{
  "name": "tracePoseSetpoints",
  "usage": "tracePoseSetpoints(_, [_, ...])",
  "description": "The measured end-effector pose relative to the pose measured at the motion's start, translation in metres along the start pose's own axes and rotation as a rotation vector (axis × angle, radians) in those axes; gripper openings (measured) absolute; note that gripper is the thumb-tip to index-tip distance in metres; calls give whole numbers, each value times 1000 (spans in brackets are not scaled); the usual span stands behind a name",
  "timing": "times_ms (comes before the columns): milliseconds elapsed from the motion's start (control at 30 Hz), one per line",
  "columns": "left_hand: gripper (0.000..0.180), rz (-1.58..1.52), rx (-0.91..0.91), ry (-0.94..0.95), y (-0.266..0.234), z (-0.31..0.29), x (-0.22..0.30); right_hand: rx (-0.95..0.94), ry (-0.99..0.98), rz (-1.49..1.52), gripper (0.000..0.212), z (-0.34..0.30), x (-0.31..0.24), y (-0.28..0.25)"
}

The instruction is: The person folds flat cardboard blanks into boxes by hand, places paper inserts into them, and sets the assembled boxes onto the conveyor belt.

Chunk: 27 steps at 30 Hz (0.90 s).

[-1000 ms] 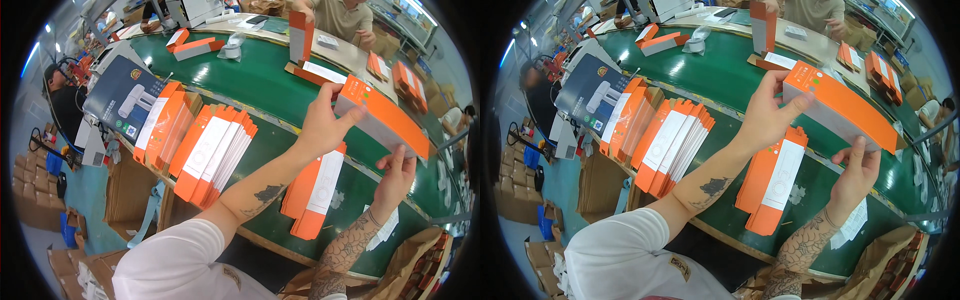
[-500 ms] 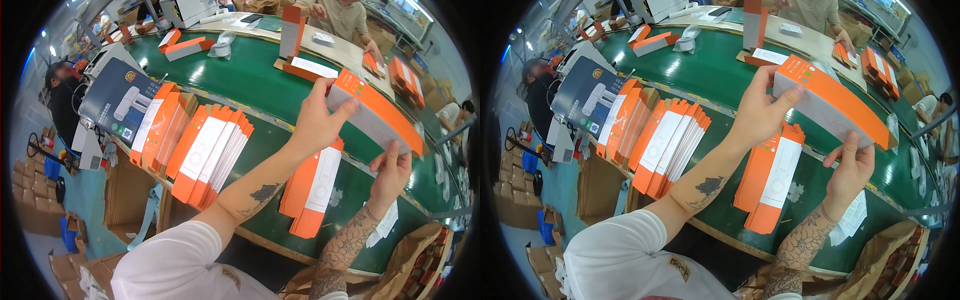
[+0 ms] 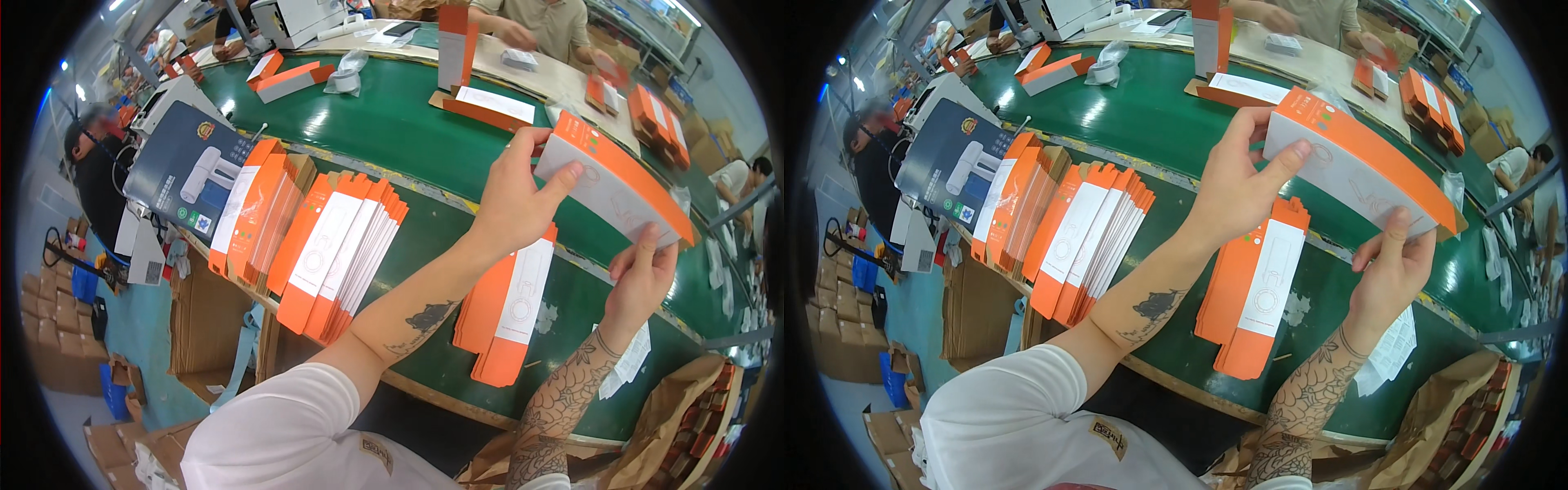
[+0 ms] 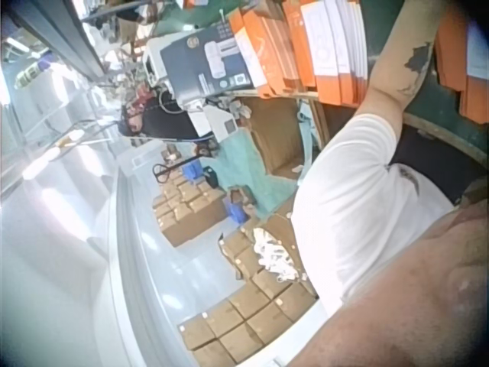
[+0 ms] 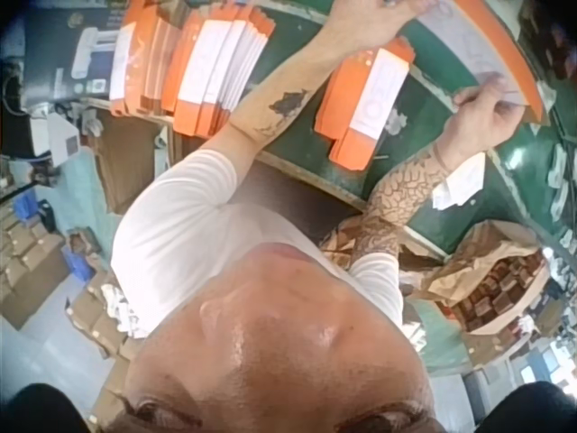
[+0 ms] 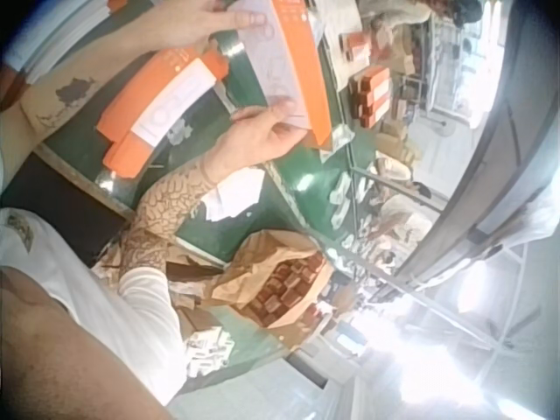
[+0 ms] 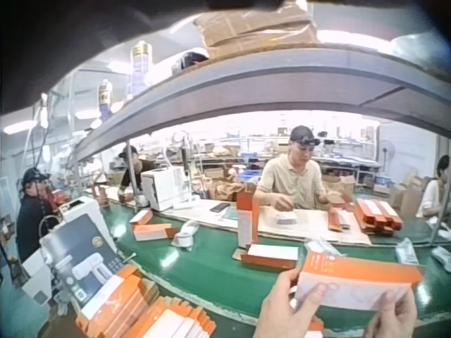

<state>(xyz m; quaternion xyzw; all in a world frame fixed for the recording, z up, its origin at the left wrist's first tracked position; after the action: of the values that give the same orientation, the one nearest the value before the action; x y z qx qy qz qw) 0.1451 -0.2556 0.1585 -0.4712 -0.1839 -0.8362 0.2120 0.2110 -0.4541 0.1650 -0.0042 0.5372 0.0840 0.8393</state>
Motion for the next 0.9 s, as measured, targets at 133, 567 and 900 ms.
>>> tracePoseSetpoints(133, [42, -12, 23, 7, -4, 1, 2, 31, 17, 9, 32, -1, 1, 2])
tracePoseSetpoints(567, [44, -11, 11, -33, 0, 0, -1, 38, 6, -1, 32, 1, 2, -3])
tracePoseSetpoints(900, [43, 52, 24, -27, -3, -3, 6, 84, 25, 0, 30, -3, 4, -5])
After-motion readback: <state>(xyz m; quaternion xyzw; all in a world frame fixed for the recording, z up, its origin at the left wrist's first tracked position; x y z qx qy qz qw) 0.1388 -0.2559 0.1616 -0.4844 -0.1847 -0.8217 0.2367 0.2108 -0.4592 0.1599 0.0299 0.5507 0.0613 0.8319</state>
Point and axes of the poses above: each hand's wrist, its own z-axis towards the middle knuckle, its own y-axis out of the palm, x = y × z, the point moved 6 cm from there along z, towards the middle knuckle, and after that the axes turned 2 degrees about -z, right-handed, at the moved point
